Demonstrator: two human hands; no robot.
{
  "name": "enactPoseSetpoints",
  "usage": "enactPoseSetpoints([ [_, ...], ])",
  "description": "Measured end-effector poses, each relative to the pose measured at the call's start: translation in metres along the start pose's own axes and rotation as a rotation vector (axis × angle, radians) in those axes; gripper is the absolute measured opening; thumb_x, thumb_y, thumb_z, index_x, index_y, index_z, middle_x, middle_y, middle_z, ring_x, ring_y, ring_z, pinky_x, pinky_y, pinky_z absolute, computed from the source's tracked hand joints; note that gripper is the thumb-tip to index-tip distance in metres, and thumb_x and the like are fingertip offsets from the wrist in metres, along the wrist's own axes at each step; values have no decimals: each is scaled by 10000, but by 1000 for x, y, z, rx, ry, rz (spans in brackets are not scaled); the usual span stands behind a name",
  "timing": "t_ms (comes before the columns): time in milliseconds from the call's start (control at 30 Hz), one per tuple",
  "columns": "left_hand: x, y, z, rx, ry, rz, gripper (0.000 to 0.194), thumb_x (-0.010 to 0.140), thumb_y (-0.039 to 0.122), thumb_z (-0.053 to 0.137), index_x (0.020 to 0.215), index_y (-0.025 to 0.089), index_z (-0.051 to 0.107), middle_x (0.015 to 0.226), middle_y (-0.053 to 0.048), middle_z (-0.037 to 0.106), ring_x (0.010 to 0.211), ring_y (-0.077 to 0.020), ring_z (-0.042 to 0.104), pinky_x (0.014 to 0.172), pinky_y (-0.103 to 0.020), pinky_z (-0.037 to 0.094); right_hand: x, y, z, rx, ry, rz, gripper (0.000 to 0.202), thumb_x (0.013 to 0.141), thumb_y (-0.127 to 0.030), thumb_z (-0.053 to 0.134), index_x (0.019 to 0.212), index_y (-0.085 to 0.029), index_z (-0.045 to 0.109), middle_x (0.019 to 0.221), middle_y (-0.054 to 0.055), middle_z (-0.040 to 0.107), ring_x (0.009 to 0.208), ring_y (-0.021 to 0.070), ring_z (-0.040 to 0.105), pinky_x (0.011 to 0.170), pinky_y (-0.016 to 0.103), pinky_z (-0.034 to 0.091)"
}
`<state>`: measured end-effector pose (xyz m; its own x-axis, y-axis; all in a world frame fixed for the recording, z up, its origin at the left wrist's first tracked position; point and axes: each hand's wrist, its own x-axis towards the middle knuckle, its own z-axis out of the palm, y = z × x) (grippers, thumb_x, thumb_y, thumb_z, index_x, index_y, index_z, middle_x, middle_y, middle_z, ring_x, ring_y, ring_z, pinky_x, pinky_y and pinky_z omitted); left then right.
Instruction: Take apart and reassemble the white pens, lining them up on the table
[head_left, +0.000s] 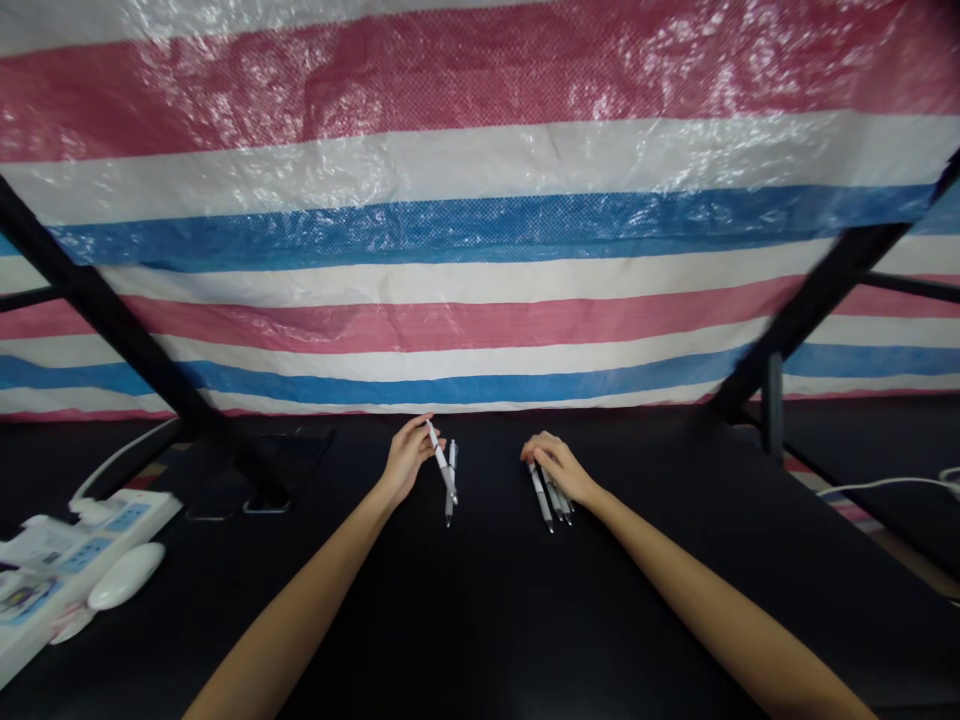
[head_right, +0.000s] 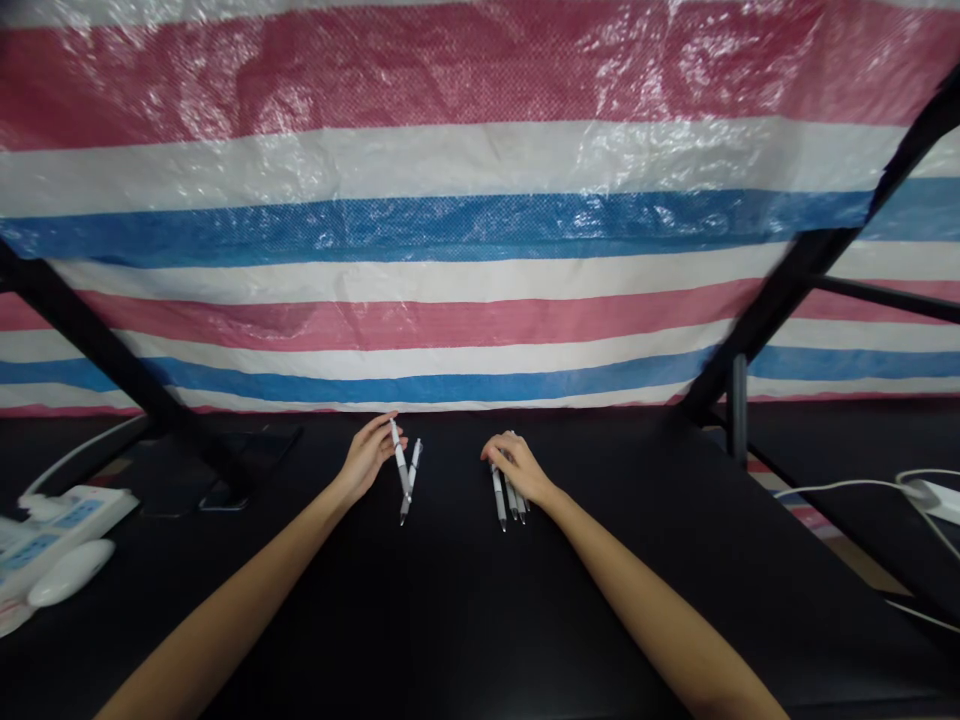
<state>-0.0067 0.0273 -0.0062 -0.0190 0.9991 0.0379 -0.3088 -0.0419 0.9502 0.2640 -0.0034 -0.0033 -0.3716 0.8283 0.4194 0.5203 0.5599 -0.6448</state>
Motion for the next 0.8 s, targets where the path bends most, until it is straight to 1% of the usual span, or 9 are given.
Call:
enactPoseSetpoints([
  [67, -2, -1, -1, 2, -29, -47, 383, 729, 319, 659, 1066, 148, 598, 714, -11, 628, 575, -121, 636, 612, -274, 544, 0, 3, 1, 46, 21, 21, 604, 887, -616, 211, 720, -190, 606, 673, 39, 570, 717, 195, 512, 732, 351, 384],
  [167, -5, 0, 0, 20, -85, -76, 360, 719, 316, 673, 1033, 150, 615, 725, -7, 612, 540, -98, 613, 556, -242, 536, 0, 7, 1, 102, 53, 59, 597, 887, -614, 223, 713, -191, 607, 683, 37, 561, 714, 190, 515, 711, 336, 396],
  [300, -5, 1, 0, 2, -76, -106, 287, 709, 287, 681, 946, 131, 634, 708, -6, 605, 502, -86, 595, 524, -226, 525, -1, 9, 2, 155, 97, 120, 577, 886, -609, 253, 699, -195, 608, 683, 34, 559, 712, 185, 523, 699, 321, 403],
  [500, -2, 1, -1, -33, -56, -140, 176, 720, 205, 657, 869, 112, 640, 692, -18, 621, 484, -91, 598, 531, -233, 528, -1, 14, 4, 179, 174, 175, 565, 896, -582, 270, 668, -193, 610, 664, 35, 562, 711, 178, 523, 699, 305, 398],
  [667, -1, 2, 0, -65, -44, -152, 178, 763, 185, 617, 924, 112, 638, 709, -28, 635, 480, -86, 600, 527, -221, 526, 0, 19, 6, 249, 241, 277, 586, 869, -622, 289, 658, -183, 615, 621, 27, 544, 629, 158, 513, 592, 270, 388],
  [800, -1, 2, 0, -88, -29, -150, 246, 768, 173, 618, 1009, 124, 623, 730, -33, 643, 500, -86, 607, 545, -223, 533, 2, 18, 5, 312, 281, 320, 605, 840, -657, 310, 626, -176, 608, 581, 19, 533, 579, 144, 507, 565, 260, 382],
])
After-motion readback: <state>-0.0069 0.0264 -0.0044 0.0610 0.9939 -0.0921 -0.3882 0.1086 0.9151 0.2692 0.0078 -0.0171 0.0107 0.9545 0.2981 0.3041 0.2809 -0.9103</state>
